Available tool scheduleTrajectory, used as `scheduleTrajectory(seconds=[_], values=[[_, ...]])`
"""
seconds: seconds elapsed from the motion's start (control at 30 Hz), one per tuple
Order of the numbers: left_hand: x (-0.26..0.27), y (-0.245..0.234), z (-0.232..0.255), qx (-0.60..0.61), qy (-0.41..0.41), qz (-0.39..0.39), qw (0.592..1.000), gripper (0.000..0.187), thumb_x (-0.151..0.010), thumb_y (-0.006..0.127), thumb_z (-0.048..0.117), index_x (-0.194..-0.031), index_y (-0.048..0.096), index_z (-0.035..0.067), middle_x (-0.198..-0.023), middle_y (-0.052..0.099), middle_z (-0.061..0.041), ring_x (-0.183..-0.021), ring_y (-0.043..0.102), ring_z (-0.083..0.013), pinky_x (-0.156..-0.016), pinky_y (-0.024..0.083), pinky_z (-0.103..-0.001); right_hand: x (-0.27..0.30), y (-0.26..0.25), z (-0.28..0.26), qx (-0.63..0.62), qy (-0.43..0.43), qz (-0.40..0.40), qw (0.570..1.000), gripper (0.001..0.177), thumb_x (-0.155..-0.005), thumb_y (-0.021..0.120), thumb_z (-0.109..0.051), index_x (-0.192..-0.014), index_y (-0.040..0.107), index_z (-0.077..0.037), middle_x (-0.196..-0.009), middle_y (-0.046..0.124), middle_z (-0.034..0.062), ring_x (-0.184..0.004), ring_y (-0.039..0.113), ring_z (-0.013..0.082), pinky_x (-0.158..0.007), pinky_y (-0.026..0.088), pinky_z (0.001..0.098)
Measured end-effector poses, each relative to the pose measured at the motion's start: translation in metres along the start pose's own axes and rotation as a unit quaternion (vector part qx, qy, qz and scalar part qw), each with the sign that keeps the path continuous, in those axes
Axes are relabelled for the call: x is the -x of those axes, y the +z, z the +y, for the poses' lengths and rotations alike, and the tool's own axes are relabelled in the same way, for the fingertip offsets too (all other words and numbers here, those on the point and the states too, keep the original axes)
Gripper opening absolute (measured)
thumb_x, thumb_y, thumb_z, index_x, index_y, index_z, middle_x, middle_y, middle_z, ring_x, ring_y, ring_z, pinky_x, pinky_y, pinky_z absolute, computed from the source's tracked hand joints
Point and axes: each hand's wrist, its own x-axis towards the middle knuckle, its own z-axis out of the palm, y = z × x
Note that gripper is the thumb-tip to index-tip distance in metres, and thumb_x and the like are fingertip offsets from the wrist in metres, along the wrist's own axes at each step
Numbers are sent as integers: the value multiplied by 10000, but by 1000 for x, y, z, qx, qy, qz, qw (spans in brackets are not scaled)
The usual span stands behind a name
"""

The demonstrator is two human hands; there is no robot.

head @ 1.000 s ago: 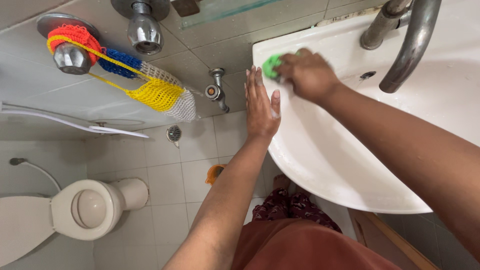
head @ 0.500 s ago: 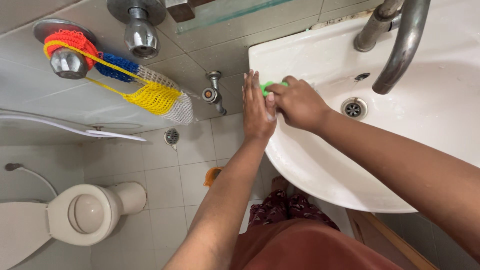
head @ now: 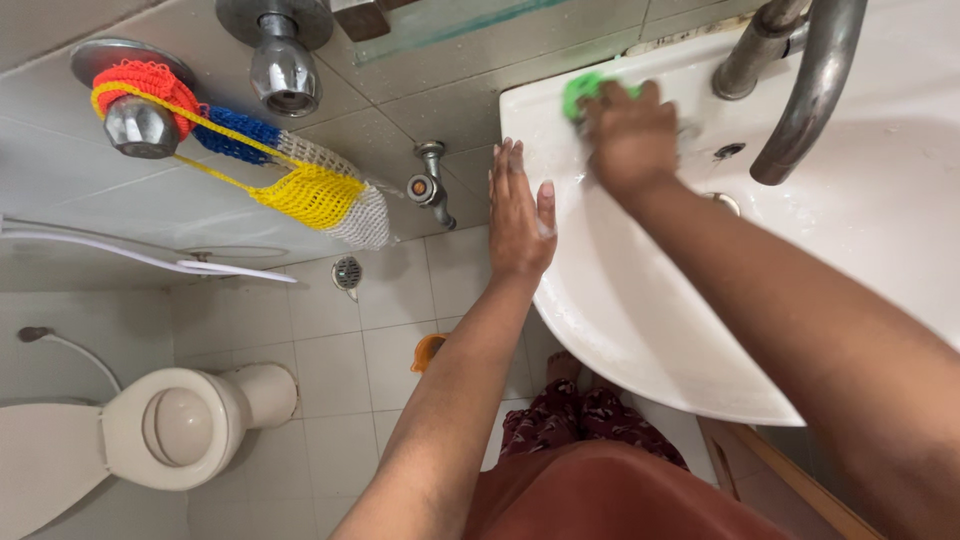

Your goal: The person pours water from a jug onto the floor, then retrieves a sponge and scrubber from a wall-mounted bucket. They proceed to scrub the sink basin and faucet with the sponge under running water, rinsing the sponge repeatedly.

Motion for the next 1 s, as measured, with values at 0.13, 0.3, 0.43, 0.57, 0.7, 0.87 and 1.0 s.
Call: scheduleTrajectory(seconds=[0.13,0.3,0.43,0.57,0.7,0.87,1.0], values=[[-2,3,-3,-7,8,9,1000,884,-1031,69,671,-1601,262,23,-1657,286,-226,-1579,205,-373,-1307,156,-504,18,-1,-34,-95,-79,-21,992,321,-772,744,-144,-1090,786,-160,-1204,716,60,-954,621,356,-682,549,456],[-1,2,-4,18,18,24,999,907,-1026,33,693,-1539,387,35,-1637,362,-209,-1582,240,-377,-1321,167,-507,37,-14,-40,-209,-132,7,969,137,-854,754,-114,-987,755,-82,-1174,734,66,-921,621,373,-797,566,446],[1,-4,0,25,34,20,999,885,-1038,48,666,-1445,537,50,-1597,431,-180,-1566,259,-386,-1303,161,-524,59,-25,-34,-234,-146,-113,955,237,-723,765,-50,-955,763,-98,-1108,717,60,-929,625,373,-835,541,462],[3,-11,6,-3,85,-16,996,785,-1073,141,616,-1338,652,81,-1558,487,-164,-1557,287,-369,-1296,173,-515,87,-35,-28,-324,-129,-171,922,258,-740,817,-125,-985,751,-79,-1172,670,105,-994,633,368,-880,511,487],[4,-18,10,-21,134,-75,988,682,-1067,229,572,-1329,670,123,-1537,527,-114,-1534,329,-312,-1287,156,-523,111,-44,-23,-381,-49,-268,884,284,-814,788,-164,-1094,751,-130,-1256,657,84,-1034,684,311,-899,537,445],[2,-20,19,-83,137,-111,981,563,-1075,335,499,-1391,630,139,-1548,517,-66,-1535,322,-280,-1286,144,-516,143,-63,-21,-377,-120,-289,872,400,-784,769,-84,-1160,779,-219,-1307,667,48,-1041,690,276,-935,534,421],[5,-21,31,-138,124,-141,972,511,-1022,478,393,-1449,550,122,-1586,444,-58,-1529,287,-268,-1268,139,-459,169,-90,-17,-293,-81,-352,885,358,-771,801,-91,-1093,801,-249,-1307,668,-16,-1025,655,245,-956,535,395]])
